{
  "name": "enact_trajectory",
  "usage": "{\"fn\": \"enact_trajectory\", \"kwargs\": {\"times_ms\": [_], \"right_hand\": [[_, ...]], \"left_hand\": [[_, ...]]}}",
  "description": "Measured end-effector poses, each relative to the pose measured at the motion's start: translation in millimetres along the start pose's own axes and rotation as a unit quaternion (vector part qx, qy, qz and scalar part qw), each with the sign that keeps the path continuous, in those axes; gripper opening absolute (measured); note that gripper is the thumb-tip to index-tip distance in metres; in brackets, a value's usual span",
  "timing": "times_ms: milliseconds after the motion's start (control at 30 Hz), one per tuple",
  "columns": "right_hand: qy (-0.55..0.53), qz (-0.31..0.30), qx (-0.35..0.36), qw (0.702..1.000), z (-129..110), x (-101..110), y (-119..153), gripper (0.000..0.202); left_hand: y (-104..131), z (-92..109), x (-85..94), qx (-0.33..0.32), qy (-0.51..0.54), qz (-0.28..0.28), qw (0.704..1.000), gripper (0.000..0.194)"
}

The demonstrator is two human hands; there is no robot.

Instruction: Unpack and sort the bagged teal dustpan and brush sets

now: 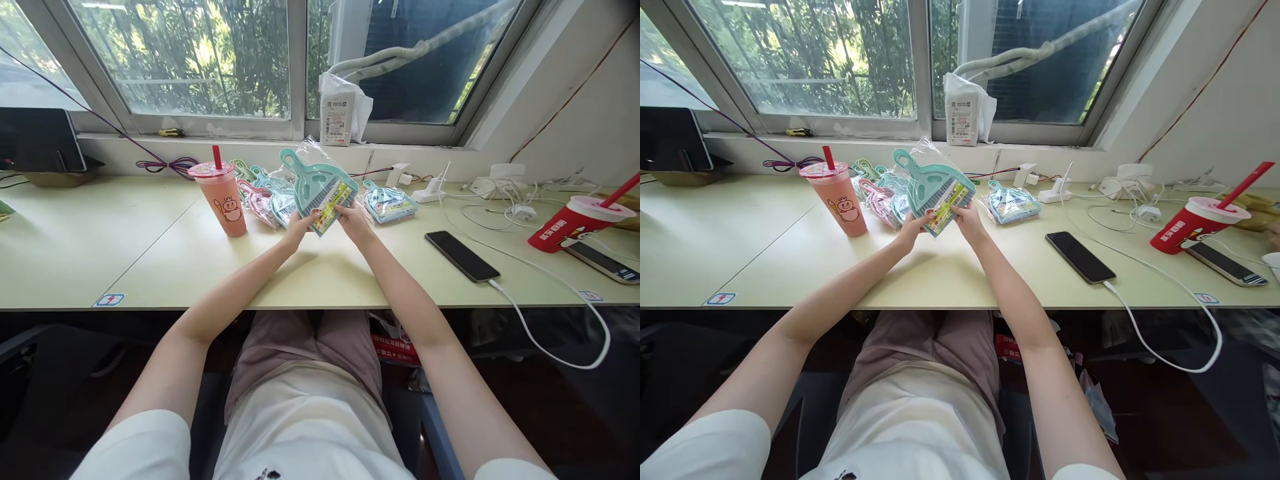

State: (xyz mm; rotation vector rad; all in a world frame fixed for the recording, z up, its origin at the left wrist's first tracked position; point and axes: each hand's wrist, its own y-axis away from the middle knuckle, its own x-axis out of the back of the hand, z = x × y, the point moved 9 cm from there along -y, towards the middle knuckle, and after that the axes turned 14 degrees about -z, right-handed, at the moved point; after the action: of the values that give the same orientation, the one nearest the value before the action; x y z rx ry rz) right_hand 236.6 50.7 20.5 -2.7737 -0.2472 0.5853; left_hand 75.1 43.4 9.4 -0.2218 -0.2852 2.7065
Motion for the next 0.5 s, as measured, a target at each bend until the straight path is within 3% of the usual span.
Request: {"fn": "enact_trajectory", "kwargs": {"times_ms": [100,233,300,367,500], "right_hand": [[0.003,0.041,0.022,0.999,-4,9,0,0.051],[-0.012,0.062,0.056,0.996,-12,12,2,0.056],[-0.016,0.063,0.062,0.996,-15,12,3,0.057],[-0.015,0.064,0.070,0.995,-17,13,3,0.057],[-0.004,0.062,0.080,0.995,-19,15,1,0.056]], "left_hand": [[6,0,-16.3,0.016,-0.015,-0.057,0.998,0.054],[19,-18,-53.3,0.106,-0.070,-0.228,0.965,0.062],[22,-24,-60.8,0.126,-0.078,-0.265,0.953,0.067],[16,-23,-57.6,0.115,-0.066,-0.253,0.958,0.072],[-3,-5,-32.8,0.027,-0.004,-0.156,0.987,0.065]]}}
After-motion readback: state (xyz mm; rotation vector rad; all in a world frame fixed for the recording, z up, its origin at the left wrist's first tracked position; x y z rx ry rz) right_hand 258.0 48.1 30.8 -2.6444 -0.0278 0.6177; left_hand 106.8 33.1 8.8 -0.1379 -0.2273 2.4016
